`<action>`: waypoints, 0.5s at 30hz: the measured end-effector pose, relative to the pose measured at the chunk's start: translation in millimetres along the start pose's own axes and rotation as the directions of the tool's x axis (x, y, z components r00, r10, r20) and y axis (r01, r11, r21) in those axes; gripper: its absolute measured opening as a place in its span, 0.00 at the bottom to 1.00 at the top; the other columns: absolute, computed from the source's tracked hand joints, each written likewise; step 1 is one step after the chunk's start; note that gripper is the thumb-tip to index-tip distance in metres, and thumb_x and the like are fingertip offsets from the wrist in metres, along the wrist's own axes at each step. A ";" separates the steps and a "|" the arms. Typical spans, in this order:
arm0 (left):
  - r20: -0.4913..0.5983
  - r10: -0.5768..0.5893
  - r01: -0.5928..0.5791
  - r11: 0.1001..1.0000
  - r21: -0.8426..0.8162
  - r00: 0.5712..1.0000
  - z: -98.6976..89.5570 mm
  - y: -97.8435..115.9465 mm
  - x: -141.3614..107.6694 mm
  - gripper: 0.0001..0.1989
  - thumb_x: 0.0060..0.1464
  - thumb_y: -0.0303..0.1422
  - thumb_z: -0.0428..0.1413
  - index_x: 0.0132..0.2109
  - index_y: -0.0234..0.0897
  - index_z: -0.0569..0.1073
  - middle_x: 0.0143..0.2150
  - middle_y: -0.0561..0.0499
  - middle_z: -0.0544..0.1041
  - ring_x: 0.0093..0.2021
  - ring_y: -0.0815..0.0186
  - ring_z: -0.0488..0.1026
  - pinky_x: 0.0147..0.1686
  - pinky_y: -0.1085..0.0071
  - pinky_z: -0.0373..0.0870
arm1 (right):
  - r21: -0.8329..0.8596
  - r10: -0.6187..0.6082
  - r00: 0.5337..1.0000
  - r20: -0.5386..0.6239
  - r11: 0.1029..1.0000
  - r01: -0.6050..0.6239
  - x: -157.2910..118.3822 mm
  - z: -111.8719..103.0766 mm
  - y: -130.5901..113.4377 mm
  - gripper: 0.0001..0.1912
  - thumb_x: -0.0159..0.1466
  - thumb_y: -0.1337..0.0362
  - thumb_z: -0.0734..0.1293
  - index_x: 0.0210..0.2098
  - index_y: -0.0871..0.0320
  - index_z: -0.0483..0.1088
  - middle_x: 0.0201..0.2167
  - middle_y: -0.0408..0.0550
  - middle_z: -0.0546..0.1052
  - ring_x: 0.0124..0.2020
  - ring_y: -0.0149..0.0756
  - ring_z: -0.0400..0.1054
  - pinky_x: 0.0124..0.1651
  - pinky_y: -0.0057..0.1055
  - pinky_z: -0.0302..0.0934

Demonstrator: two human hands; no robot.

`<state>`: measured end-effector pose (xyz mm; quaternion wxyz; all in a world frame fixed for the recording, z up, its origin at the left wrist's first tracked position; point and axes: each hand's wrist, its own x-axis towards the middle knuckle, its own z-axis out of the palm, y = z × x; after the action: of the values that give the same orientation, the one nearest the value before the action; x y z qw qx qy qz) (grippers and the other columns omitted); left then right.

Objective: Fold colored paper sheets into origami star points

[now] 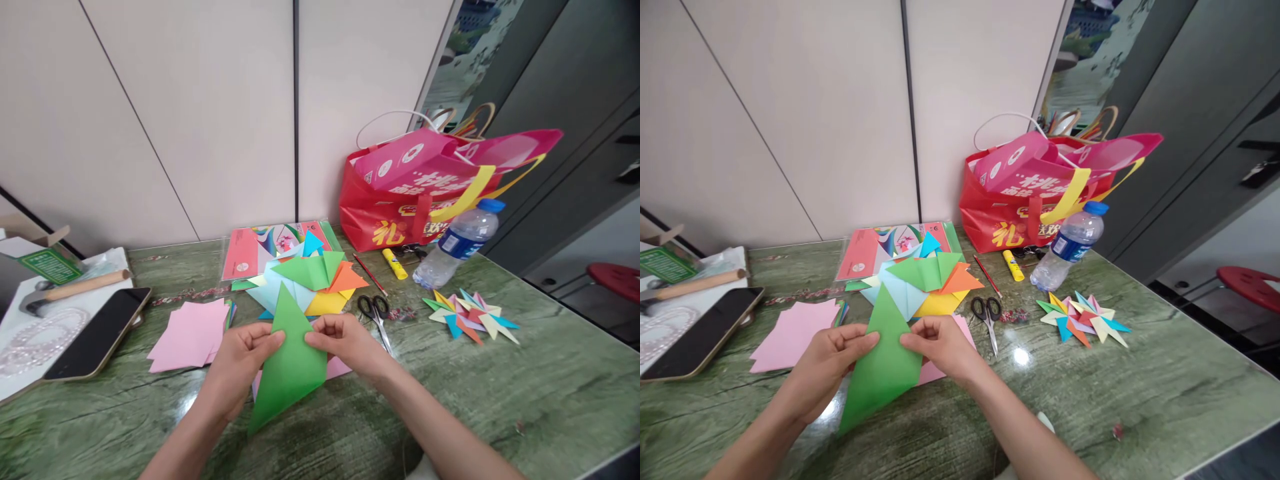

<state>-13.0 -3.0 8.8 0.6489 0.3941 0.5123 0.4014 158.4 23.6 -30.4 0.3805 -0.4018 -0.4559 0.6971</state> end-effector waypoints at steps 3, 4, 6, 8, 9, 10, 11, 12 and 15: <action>0.001 0.011 -0.011 1.000 0.002 1.000 -0.1 -1.0 0.4 0.12 0.36 0.36 0.65 0.29 0.32 0.78 0.22 0.50 0.78 0.23 0.68 0.70 0.24 0.75 0.65 | -0.009 -0.042 0.999 -0.020 0.999 0.042 -0.7 0.3 -0.1 0.16 0.45 0.55 0.74 0.20 0.61 0.68 0.16 0.38 0.69 0.18 0.24 0.61 0.20 0.22 0.56; -0.004 0.019 -0.019 1.000 0.003 1.000 -0.1 -1.6 0.6 0.12 0.37 0.36 0.65 0.29 0.32 0.78 0.22 0.50 0.77 0.23 0.68 0.70 0.24 0.75 0.65 | -0.018 -0.063 0.998 -0.029 0.998 0.063 -1.0 0.1 -0.1 0.16 0.45 0.55 0.74 0.19 0.60 0.68 0.15 0.38 0.69 0.17 0.24 0.60 0.19 0.22 0.55; -0.014 0.037 -0.037 0.999 -0.001 0.999 -0.4 -3.1 1.2 0.12 0.37 0.36 0.65 0.29 0.32 0.78 0.22 0.51 0.77 0.23 0.68 0.69 0.23 0.75 0.64 | -0.040 -0.099 0.994 -0.049 0.994 0.098 -1.6 -0.8 0.0 0.16 0.45 0.55 0.74 0.19 0.60 0.68 0.15 0.37 0.68 0.16 0.24 0.59 0.18 0.22 0.54; -0.018 0.041 -0.041 0.999 -0.011 0.999 -1.1 -4.5 1.8 0.11 0.37 0.36 0.65 0.28 0.32 0.78 0.22 0.51 0.77 0.22 0.69 0.69 0.22 0.75 0.63 | -0.069 -0.112 0.992 -0.059 0.992 0.108 -1.8 -2.3 0.3 0.16 0.45 0.55 0.74 0.19 0.60 0.68 0.14 0.38 0.68 0.14 0.23 0.57 0.16 0.22 0.52; -0.015 0.034 -0.034 0.999 -0.017 0.999 -1.6 -5.0 2.1 0.12 0.37 0.36 0.65 0.28 0.32 0.78 0.21 0.51 0.77 0.22 0.69 0.69 0.22 0.75 0.63 | -0.085 -0.111 0.992 -0.059 0.991 0.106 -1.6 -3.1 0.5 0.16 0.45 0.54 0.73 0.19 0.60 0.68 0.14 0.38 0.68 0.14 0.23 0.57 0.16 0.22 0.52; -0.011 0.024 -0.024 0.999 -0.021 1.000 -2.0 -5.3 2.3 0.12 0.37 0.37 0.65 0.28 0.32 0.78 0.21 0.51 0.77 0.22 0.68 0.69 0.22 0.75 0.64 | -0.101 -0.108 0.993 -0.055 0.990 0.102 -1.2 -3.8 0.8 0.16 0.45 0.54 0.73 0.19 0.60 0.69 0.14 0.38 0.68 0.13 0.23 0.56 0.16 0.23 0.51; -0.005 0.015 -0.015 1.000 -0.022 1.000 -2.4 -5.4 2.4 0.12 0.37 0.37 0.65 0.29 0.32 0.77 0.21 0.50 0.77 0.22 0.68 0.70 0.22 0.74 0.64 | -0.120 -0.105 0.993 -0.048 0.988 0.098 -0.7 -4.2 1.2 0.17 0.45 0.53 0.73 0.20 0.60 0.69 0.15 0.38 0.68 0.14 0.24 0.56 0.16 0.23 0.51; -0.002 0.009 -0.009 1.000 -0.019 1.000 -2.6 -5.4 2.4 0.13 0.37 0.37 0.65 0.29 0.32 0.77 0.21 0.50 0.76 0.22 0.67 0.70 0.22 0.73 0.64 | -0.140 -0.108 0.993 -0.040 0.985 0.102 -0.1 -4.4 1.6 0.17 0.46 0.52 0.72 0.21 0.60 0.69 0.15 0.38 0.68 0.14 0.24 0.56 0.17 0.24 0.51; -0.015 0.027 -0.026 0.999 0.029 1.000 -0.6 -5.5 1.8 0.12 0.37 0.38 0.64 0.27 0.32 0.76 0.20 0.51 0.75 0.21 0.67 0.69 0.22 0.73 0.64 | -0.224 -0.194 0.981 -0.018 0.957 0.185 2.1 -2.7 3.2 0.17 0.51 0.51 0.69 0.21 0.60 0.67 0.17 0.38 0.64 0.18 0.25 0.55 0.21 0.24 0.50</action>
<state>-12.6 -3.3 2.9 0.6338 0.4069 0.5178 0.4057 159.4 25.5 -34.6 0.4074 -0.4097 -0.5595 0.5942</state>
